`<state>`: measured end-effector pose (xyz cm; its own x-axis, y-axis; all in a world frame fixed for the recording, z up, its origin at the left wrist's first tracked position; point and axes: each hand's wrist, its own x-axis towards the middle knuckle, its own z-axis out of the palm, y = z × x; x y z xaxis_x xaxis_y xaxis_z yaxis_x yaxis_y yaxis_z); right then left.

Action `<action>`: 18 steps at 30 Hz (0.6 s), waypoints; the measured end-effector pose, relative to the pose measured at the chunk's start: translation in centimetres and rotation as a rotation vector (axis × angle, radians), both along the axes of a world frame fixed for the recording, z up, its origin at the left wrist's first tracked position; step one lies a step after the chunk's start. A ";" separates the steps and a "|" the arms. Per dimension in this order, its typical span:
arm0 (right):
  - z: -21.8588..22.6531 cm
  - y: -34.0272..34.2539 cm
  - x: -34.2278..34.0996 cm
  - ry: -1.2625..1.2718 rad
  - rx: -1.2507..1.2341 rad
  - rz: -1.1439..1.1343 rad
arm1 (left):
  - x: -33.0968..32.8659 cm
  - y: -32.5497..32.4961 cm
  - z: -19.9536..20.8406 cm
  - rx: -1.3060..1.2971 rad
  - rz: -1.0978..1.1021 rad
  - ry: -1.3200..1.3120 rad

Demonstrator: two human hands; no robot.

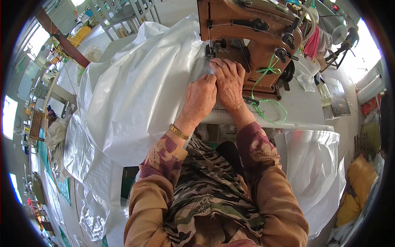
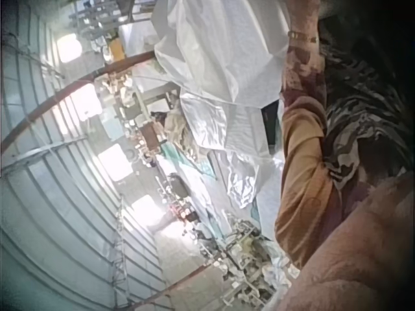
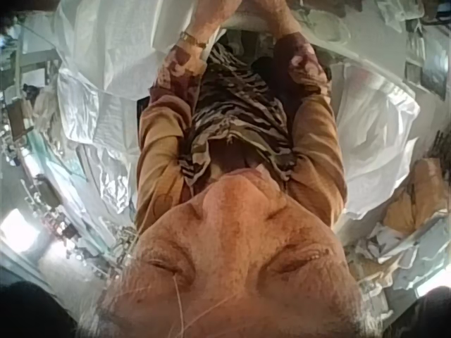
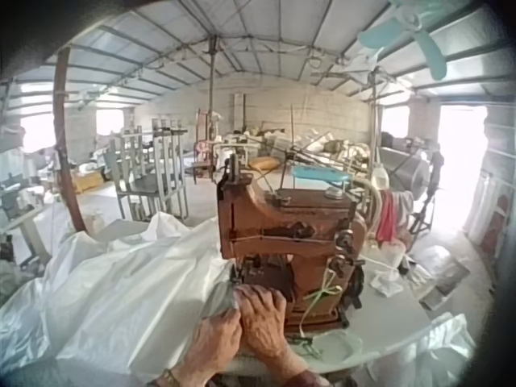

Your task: The person sews together large white plastic sheets using an industrial sewing machine and sewing thread.

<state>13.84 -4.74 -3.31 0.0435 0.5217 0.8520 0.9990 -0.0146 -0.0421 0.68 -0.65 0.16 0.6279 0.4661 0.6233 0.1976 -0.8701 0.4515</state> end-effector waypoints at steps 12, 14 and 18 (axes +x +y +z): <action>0.1 -0.1 -0.1 0.050 -0.018 0.045 | -2.6 8.2 4.9 0.552 0.274 0.090; 0.1 -0.1 -0.1 0.029 -0.013 0.057 | -3.4 11.5 4.3 0.549 0.473 0.116; 0.0 0.0 -0.1 0.014 0.000 0.050 | -5.9 16.1 0.5 0.279 0.514 0.310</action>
<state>13.71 -4.73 -3.27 0.0291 0.5234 0.8516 0.9978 0.0357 -0.0560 -5.25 15.48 0.66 0.5379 0.6018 0.5903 0.7038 -0.7061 0.0786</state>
